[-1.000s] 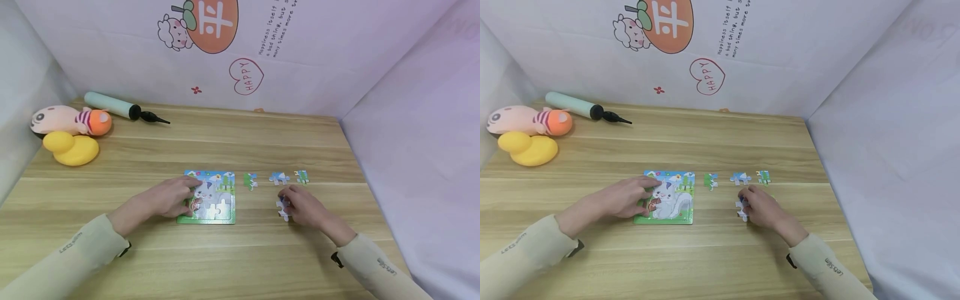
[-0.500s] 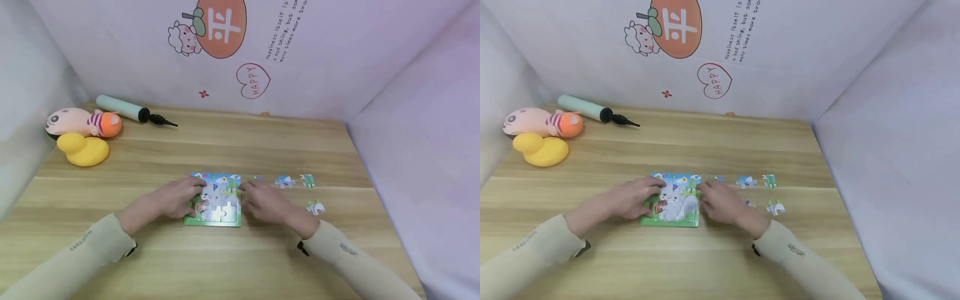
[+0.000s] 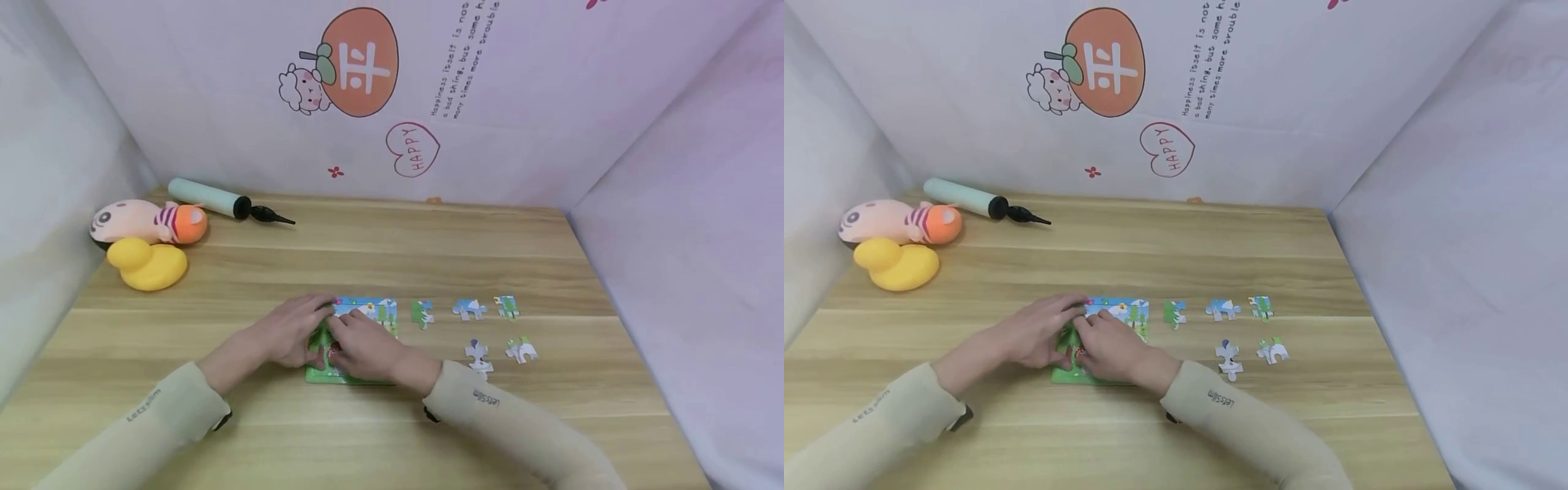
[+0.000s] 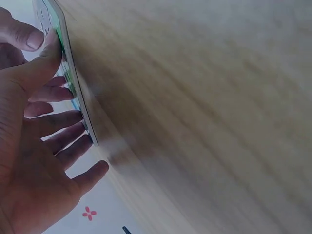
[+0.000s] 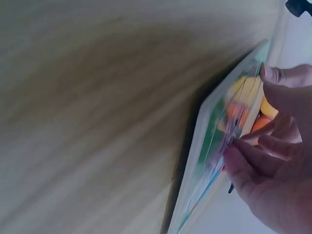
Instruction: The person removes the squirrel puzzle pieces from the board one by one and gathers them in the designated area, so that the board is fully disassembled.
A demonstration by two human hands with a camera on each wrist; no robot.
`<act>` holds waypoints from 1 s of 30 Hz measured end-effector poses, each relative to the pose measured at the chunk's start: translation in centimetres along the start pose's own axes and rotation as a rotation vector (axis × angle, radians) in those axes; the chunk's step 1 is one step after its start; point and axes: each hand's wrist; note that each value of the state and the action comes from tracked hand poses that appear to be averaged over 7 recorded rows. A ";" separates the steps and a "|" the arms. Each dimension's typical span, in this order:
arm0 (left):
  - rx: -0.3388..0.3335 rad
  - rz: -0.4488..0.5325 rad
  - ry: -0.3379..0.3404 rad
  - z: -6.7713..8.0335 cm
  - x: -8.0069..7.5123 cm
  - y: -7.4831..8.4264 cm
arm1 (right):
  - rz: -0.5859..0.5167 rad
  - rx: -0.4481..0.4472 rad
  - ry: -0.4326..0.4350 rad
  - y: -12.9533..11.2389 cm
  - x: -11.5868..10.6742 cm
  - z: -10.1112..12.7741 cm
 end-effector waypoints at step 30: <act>0.020 0.034 0.051 0.3 0.5 -0.4 | -0.230 0.092 0.129 0.2 -1.0 1.2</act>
Point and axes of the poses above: each hand's wrist, its own z-axis away from the middle knuckle, its own x-axis out of the palm, y = z × x, and after that the axes turned 4 degrees about x, right-handed
